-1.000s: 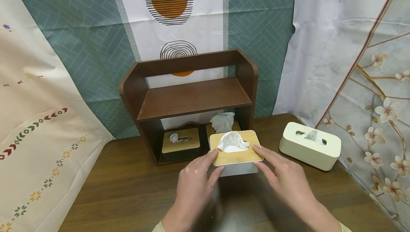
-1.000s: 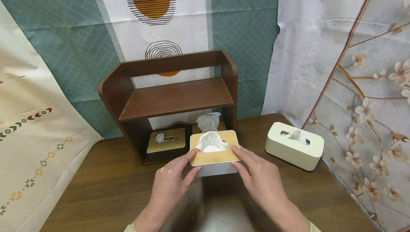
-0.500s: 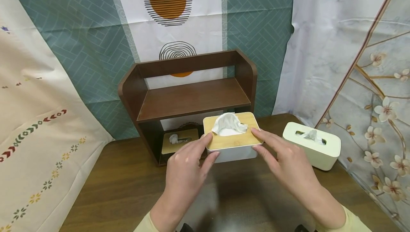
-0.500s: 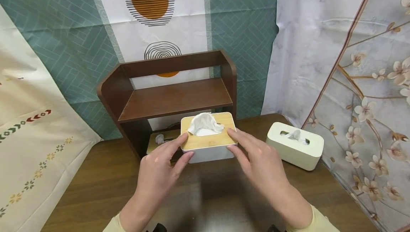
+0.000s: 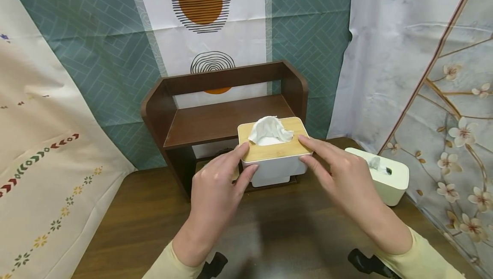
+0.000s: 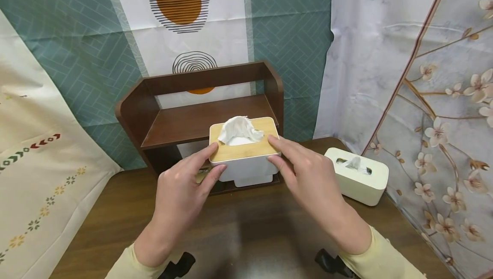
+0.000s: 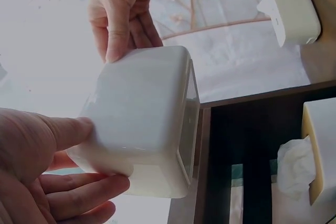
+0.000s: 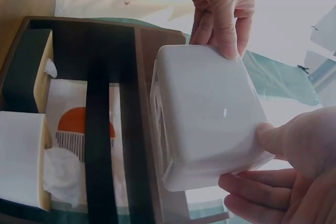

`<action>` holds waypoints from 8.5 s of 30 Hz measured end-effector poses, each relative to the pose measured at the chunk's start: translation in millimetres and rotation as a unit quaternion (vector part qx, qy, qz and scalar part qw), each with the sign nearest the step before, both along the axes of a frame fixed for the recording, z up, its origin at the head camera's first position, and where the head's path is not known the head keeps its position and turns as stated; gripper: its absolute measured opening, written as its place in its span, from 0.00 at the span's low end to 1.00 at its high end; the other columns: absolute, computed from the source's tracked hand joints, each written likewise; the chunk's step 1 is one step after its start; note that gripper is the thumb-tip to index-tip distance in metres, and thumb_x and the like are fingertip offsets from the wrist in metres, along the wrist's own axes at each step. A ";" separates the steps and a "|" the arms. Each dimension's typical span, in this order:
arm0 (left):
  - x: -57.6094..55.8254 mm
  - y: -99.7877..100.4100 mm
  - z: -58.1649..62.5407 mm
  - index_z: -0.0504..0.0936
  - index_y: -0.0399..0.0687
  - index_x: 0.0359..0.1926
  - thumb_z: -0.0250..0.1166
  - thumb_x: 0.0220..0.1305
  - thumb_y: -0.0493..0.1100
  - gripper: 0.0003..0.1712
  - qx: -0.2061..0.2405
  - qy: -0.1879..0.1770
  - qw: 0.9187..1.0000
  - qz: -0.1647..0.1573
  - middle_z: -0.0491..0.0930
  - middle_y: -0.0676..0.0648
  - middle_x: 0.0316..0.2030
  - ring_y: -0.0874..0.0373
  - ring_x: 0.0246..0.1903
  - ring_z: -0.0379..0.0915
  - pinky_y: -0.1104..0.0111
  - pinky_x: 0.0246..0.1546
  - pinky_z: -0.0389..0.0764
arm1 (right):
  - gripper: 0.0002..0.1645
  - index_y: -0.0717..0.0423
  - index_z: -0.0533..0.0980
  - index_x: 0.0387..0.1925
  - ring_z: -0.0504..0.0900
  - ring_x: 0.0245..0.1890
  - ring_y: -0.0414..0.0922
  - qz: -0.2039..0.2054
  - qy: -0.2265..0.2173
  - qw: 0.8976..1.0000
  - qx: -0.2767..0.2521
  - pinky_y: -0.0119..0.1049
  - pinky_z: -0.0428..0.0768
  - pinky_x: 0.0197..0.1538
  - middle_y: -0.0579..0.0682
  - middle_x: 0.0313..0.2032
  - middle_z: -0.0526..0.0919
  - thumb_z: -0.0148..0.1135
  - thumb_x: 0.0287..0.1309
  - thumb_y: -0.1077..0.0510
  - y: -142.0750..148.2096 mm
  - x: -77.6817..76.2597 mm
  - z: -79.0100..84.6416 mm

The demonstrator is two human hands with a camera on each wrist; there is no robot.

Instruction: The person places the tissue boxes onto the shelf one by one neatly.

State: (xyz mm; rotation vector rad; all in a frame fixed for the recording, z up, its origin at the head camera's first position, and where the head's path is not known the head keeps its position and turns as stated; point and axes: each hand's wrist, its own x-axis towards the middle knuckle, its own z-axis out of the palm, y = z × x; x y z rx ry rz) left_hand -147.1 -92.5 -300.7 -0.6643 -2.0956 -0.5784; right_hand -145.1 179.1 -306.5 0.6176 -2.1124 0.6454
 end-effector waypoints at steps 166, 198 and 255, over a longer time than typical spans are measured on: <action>-55.4 39.6 -36.8 0.81 0.44 0.73 0.76 0.74 0.46 0.31 0.004 -0.008 1.000 0.003 0.77 0.38 0.74 0.39 0.76 0.71 0.45 0.80 0.64 | 0.36 0.52 0.77 0.76 0.88 0.59 0.58 -0.107 -0.034 0.992 0.053 0.52 0.82 0.25 0.52 0.73 0.80 0.76 0.70 0.53 28.2 -36.9 -39.4; -43.6 93.7 -71.4 0.83 0.46 0.72 0.73 0.77 0.51 0.28 -0.032 -0.014 0.998 -0.059 0.80 0.41 0.71 0.42 0.72 0.75 0.50 0.76 0.72 | 0.43 0.47 0.73 0.80 0.89 0.51 0.68 -0.194 -0.101 0.975 0.045 0.62 0.76 0.21 0.57 0.72 0.80 0.78 0.68 0.52 96.4 -2.5 -68.9; -85.7 210.9 -118.1 0.78 0.57 0.78 0.63 0.83 0.60 0.30 -0.171 -0.149 0.972 -0.058 0.74 0.47 0.77 0.53 0.74 0.72 0.61 0.73 0.74 | 0.41 0.62 0.68 0.79 0.75 0.59 0.84 -0.270 -0.255 0.927 0.053 0.79 0.75 0.45 0.74 0.72 0.71 0.68 0.78 0.44 189.5 13.2 -121.1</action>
